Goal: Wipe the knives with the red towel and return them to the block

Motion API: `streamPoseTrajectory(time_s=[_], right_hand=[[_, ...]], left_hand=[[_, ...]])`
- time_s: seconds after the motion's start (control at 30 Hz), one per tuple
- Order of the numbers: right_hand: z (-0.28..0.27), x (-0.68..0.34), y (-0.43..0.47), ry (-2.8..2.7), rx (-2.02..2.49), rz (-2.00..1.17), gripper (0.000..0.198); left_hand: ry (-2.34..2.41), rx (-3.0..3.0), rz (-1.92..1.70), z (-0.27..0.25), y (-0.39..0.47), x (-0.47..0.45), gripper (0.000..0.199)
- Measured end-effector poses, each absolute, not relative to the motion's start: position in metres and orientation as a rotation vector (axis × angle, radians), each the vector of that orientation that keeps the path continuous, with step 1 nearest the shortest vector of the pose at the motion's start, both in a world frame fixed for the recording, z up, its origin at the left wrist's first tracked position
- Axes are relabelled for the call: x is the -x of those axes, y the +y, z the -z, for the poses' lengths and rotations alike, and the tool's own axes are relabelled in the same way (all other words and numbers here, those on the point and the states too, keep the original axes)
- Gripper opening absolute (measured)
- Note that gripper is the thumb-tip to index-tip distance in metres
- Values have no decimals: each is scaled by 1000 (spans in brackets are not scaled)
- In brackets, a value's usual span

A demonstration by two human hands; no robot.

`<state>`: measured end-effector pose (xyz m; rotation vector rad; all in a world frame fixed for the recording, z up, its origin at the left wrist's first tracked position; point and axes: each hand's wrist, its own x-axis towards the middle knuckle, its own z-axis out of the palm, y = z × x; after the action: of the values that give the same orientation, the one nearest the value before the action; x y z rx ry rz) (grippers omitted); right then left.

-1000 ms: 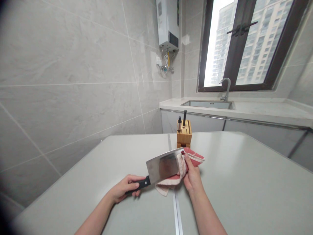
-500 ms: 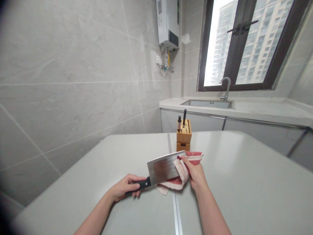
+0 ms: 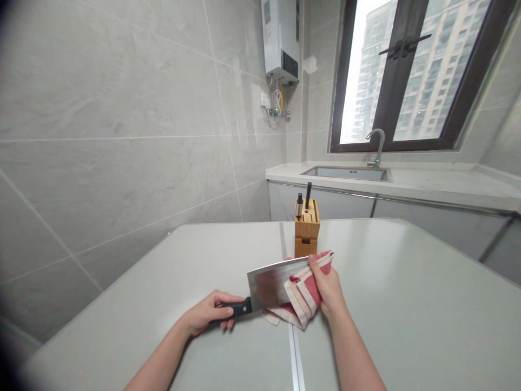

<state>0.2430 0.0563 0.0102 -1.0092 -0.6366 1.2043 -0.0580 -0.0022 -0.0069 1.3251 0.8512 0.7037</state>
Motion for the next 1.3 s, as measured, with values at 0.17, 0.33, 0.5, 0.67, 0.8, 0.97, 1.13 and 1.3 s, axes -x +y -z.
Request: streamPoseTrajectory(time_s=[0.17,0.33,0.5,0.67,0.8,0.97,1.13,1.3], right_hand=[[-19,-240,55,-492,868,-1309,47],[-19,-240,56,-482,887,-1357,53],[-16,-240,55,-625,996,-1327,31],[-14,-240,54,-700,992,-1318,27],[-9,-241,56,-742,977,-1294,27],[-8,-240,58,-731,930,-1248,28],[-13,-239,55,-726,890,-1219,28],[-17,-237,53,-727,854,-1218,26]], left_hand=[[839,-1301,-732,12,0,59,53],[830,-1288,-747,15,1,60,51],[829,-1291,-758,14,-1,59,51],[822,-1308,-768,14,-1,58,51],[806,-1287,-770,15,-1,57,51],[824,-1283,-766,13,-2,56,49],[822,-1317,-710,4,-4,54,41],[850,-1329,-649,1,-6,54,35]])
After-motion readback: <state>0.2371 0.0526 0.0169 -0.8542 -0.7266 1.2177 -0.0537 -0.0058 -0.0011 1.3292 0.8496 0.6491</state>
